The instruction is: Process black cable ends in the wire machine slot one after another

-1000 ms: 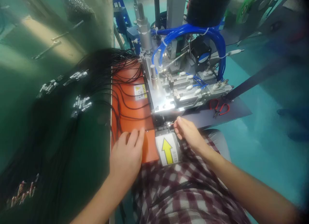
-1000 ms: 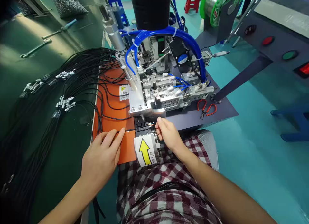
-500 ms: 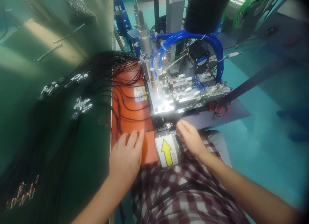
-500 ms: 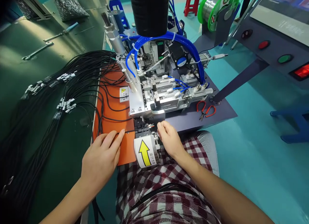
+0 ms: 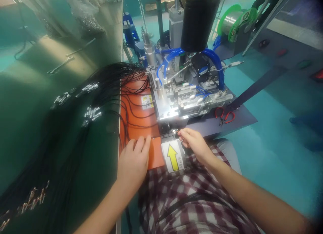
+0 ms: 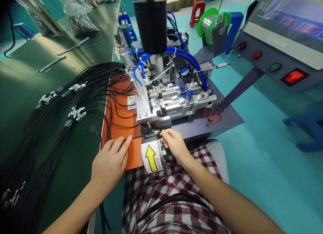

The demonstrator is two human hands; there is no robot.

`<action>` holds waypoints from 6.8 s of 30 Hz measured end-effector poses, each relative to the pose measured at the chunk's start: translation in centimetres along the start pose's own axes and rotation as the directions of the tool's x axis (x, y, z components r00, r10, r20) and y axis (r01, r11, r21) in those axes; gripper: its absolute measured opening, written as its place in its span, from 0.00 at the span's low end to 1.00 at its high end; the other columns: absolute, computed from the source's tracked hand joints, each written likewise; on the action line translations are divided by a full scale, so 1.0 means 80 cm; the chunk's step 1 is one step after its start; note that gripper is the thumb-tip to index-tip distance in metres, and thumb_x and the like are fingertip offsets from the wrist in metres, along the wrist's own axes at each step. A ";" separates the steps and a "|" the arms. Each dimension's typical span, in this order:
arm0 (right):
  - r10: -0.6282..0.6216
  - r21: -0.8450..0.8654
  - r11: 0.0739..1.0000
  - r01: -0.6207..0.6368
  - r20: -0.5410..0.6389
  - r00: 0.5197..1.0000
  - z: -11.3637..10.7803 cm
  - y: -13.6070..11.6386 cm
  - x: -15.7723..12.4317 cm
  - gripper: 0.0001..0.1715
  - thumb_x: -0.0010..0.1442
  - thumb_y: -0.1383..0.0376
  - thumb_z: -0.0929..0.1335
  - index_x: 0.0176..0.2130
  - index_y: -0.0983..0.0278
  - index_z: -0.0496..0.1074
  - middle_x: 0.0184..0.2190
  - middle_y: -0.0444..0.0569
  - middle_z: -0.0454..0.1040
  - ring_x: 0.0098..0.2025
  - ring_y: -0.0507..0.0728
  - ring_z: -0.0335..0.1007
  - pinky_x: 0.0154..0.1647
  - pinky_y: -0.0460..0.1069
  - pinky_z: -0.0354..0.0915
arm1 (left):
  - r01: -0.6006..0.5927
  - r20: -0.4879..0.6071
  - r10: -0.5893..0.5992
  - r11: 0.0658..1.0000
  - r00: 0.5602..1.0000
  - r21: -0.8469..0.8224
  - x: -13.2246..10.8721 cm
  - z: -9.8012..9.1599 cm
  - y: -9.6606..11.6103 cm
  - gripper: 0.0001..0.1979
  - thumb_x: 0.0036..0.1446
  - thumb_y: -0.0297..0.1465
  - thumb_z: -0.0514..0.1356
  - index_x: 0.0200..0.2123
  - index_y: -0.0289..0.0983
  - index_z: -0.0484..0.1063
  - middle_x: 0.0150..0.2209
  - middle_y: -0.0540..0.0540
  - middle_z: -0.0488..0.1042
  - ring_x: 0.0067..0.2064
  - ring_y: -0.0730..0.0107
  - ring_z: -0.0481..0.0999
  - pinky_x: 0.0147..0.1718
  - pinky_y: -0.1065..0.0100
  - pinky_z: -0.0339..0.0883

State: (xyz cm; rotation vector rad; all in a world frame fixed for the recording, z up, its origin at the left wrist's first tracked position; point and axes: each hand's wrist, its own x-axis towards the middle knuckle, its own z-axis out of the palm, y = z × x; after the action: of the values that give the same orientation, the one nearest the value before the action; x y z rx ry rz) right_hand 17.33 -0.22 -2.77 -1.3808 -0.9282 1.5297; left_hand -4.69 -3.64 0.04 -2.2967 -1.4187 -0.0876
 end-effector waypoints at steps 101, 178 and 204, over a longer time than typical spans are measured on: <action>-0.098 -0.289 0.954 0.082 -0.040 0.994 0.007 -0.018 0.012 0.09 0.56 0.62 0.65 0.26 0.62 0.63 0.20 0.39 0.63 0.19 0.49 0.56 0.22 0.46 0.53 | -0.017 -0.035 0.015 0.999 0.999 -0.044 0.001 0.001 -0.006 0.18 0.57 0.21 0.57 0.51 0.31 0.76 0.43 0.43 0.78 0.40 0.57 0.72 0.31 0.64 0.66; 0.302 0.260 0.914 -0.310 0.070 0.951 0.011 -0.023 0.022 0.11 0.41 0.65 0.68 0.18 0.65 0.60 0.18 0.39 0.60 0.16 0.42 0.44 0.17 0.43 0.38 | -0.012 -0.044 0.009 0.998 0.999 -0.060 0.002 0.001 -0.005 0.18 0.58 0.22 0.56 0.51 0.32 0.75 0.43 0.42 0.78 0.38 0.59 0.72 0.30 0.64 0.65; 0.197 0.271 0.941 -0.202 0.047 0.979 0.008 -0.022 0.018 0.15 0.41 0.67 0.71 0.16 0.64 0.59 0.16 0.35 0.52 0.18 0.44 0.42 0.19 0.45 0.38 | -0.012 -0.048 0.009 0.998 0.999 -0.060 0.002 0.001 -0.005 0.17 0.59 0.23 0.56 0.50 0.32 0.76 0.42 0.43 0.78 0.38 0.60 0.72 0.31 0.65 0.65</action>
State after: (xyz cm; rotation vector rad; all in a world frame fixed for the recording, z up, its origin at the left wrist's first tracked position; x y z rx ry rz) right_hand 16.88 1.75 -1.55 -1.2895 -0.5713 1.7528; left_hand -4.94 -3.31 0.13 -2.3343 -1.3983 -0.1831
